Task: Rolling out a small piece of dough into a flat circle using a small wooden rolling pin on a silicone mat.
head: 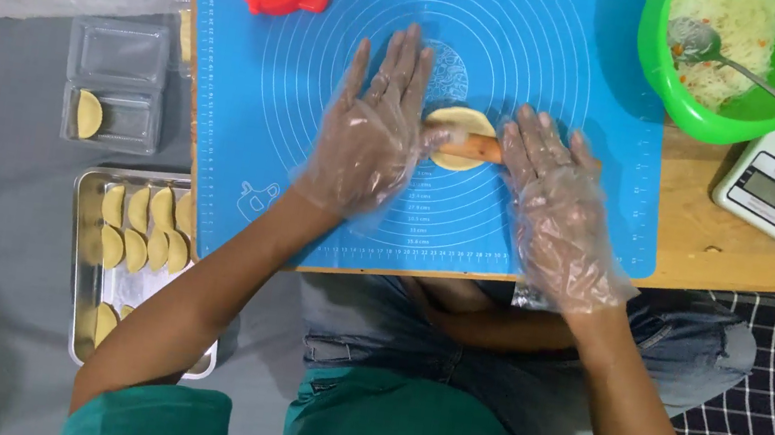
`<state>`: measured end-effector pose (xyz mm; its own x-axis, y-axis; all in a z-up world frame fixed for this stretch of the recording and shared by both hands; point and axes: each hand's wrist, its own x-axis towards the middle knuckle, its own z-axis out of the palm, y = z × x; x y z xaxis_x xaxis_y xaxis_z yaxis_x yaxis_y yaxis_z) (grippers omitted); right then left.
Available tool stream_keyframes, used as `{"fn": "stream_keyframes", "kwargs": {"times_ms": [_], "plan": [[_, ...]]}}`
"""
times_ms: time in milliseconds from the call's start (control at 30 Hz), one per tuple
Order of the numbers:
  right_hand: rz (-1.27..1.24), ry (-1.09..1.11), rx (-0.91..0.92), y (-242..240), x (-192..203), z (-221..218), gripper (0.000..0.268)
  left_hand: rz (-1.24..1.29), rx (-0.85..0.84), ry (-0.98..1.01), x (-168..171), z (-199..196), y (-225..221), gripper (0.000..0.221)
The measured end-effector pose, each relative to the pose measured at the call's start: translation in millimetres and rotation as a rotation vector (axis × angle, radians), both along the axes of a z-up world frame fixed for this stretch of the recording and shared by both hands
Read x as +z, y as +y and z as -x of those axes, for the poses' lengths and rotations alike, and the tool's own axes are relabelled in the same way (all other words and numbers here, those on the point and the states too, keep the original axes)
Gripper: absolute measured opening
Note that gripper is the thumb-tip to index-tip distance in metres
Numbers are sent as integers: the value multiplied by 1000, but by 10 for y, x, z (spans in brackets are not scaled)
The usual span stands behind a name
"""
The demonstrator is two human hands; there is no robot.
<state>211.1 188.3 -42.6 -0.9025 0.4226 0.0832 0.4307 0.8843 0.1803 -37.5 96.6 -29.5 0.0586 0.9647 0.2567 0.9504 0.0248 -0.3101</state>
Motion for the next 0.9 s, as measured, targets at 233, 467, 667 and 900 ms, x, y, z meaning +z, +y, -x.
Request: {"fn": "stream_keyframes", "kwargs": {"times_ms": [233, 467, 667, 900], "plan": [[86, 170, 42, -258, 221, -37, 56, 95, 29, -9, 74, -111, -221, 87], [224, 361, 57, -440, 290, -149, 60, 149, 47, 90, 242, -237, -474, 90], [254, 481, 76, -521, 351, -183, 71, 93, 0, -45, 309, -330, -678, 82], [91, 387, 138, -170, 155, -36, 42, 223, 42, -514, 231, -275, -479, 69]]}}
